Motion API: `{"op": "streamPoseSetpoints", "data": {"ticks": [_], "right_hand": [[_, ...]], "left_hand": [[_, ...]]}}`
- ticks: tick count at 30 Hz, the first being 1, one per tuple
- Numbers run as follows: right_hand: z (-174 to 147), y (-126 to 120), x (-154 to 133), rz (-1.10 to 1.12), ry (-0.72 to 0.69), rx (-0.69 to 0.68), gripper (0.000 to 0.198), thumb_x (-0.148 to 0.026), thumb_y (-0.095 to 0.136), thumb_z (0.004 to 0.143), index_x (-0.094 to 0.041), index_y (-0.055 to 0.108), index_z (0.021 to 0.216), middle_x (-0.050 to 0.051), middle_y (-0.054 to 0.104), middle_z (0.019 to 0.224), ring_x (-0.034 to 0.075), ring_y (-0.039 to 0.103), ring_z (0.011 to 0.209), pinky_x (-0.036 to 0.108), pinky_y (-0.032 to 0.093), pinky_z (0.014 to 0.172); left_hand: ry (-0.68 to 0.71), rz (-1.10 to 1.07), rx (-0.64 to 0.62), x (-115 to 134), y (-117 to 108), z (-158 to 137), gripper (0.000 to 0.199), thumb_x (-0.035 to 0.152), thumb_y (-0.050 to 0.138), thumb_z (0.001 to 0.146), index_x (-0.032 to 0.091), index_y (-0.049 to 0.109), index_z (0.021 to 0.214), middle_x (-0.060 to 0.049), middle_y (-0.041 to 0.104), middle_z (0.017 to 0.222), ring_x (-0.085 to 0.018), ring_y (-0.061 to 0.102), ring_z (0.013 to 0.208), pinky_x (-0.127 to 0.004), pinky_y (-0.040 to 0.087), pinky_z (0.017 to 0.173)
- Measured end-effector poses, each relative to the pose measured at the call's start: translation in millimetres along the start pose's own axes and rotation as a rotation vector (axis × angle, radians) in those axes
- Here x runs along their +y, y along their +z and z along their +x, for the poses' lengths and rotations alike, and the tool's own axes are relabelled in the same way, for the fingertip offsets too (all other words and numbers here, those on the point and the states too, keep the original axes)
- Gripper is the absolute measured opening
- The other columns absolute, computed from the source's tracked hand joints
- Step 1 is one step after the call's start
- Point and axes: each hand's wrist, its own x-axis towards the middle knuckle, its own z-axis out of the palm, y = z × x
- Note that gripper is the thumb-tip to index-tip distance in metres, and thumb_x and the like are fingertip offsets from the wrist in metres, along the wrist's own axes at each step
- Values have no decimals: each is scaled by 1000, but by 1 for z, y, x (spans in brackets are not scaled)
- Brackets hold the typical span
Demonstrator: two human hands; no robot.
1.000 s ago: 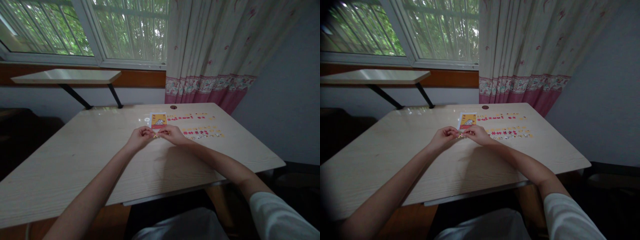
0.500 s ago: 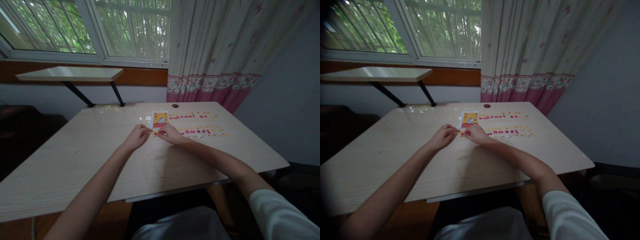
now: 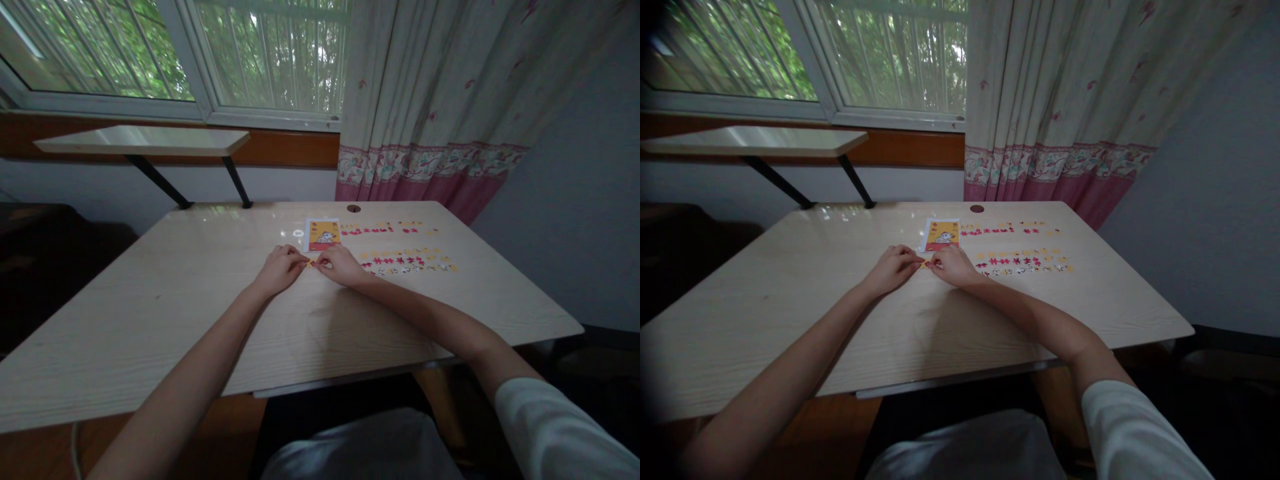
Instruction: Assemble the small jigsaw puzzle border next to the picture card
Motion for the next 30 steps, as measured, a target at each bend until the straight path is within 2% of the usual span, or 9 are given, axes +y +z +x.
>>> {"op": "streamPoseSetpoints", "data": {"ticks": [6, 11, 24, 30], "right_hand": [[-3, 2, 2, 9, -48, 32, 13, -21, 63, 86, -17, 72, 94, 7, 71, 90, 20, 60, 91, 33, 40, 87], [-7, 1, 2, -11, -117, -18, 20, -21, 57, 90, -18, 73, 101, 8, 70, 91, 19, 58, 90, 35, 40, 86], [-9, -1, -4, -124, -108, -55, 24, -27, 52, 94, -20, 74, 103, 8, 70, 93, 21, 55, 92, 37, 39, 87], [-10, -13, -3, -82, -68, -146, 27, -25, 51, 95, -22, 70, 113, 8, 68, 104, 22, 53, 101, 37, 38, 89]], "left_hand": [[-27, 11, 11, 1, 1, 1, 28, 32, 53, 87, 21, 74, 103, -11, 61, 100, -27, 53, 95, -44, 43, 88], [-40, 8, 18, 2, 2, 1, 28, 32, 53, 86, 23, 74, 102, -9, 61, 98, -26, 54, 94, -43, 43, 89], [-81, 8, 31, 5, 3, 2, 28, 32, 52, 87, 22, 74, 100, -10, 62, 97, -27, 54, 94, -44, 43, 88], [-130, 8, 22, 8, 2, 3, 24, 31, 56, 85, 23, 75, 96, -9, 63, 96, -27, 54, 92, -43, 43, 88]]}}
